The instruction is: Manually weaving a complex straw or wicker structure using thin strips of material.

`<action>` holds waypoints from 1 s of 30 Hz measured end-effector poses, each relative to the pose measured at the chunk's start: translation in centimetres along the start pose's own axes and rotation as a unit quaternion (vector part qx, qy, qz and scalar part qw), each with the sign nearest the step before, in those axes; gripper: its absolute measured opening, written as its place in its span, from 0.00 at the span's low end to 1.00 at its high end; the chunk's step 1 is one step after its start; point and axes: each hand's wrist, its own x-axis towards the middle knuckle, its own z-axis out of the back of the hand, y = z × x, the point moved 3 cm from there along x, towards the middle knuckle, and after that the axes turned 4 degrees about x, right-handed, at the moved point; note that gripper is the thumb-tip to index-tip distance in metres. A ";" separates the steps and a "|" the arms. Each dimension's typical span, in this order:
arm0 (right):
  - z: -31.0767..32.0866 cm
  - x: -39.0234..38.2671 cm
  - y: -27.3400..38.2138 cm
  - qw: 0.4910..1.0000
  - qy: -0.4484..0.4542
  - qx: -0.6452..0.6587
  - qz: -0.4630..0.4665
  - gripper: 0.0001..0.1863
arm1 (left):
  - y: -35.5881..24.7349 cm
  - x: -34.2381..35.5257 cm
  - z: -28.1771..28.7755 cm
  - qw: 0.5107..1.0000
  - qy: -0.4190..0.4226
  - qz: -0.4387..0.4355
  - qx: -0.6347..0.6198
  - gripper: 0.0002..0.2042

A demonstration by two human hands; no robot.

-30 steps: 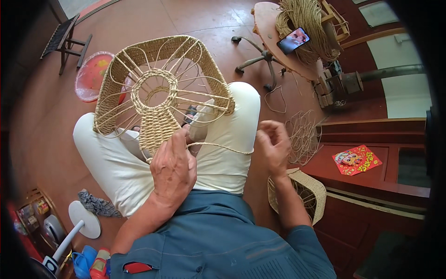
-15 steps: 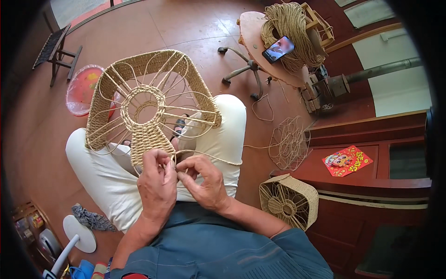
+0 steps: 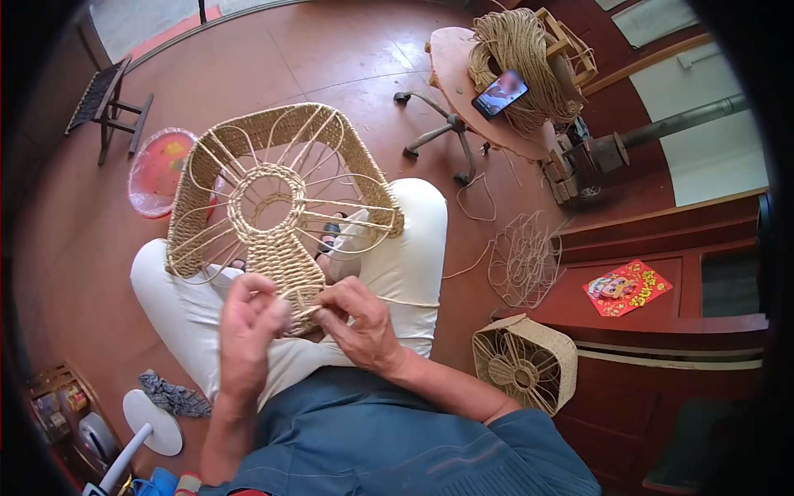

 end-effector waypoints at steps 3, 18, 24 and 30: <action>-0.3 -0.5 -0.6 1.000 -0.024 0.016 -0.001 0.05 | -1.4 -0.5 9.0 0.988 -0.093 -0.073 -0.096 0.18; -2.1 -2.1 -3.8 0.803 -0.076 0.485 -0.338 0.07 | -12.9 -18.7 57.0 0.799 -0.596 -0.083 -0.007 0.15; -2.3 -2.3 -2.7 0.735 -0.074 0.547 -0.394 0.06 | -9.4 -7.6 26.6 0.787 -0.340 -0.224 0.463 0.11; -2.7 -2.1 -2.3 0.729 -0.103 0.562 -0.376 0.11 | -3.1 -3.2 1.1 0.856 0.011 -0.239 0.458 0.08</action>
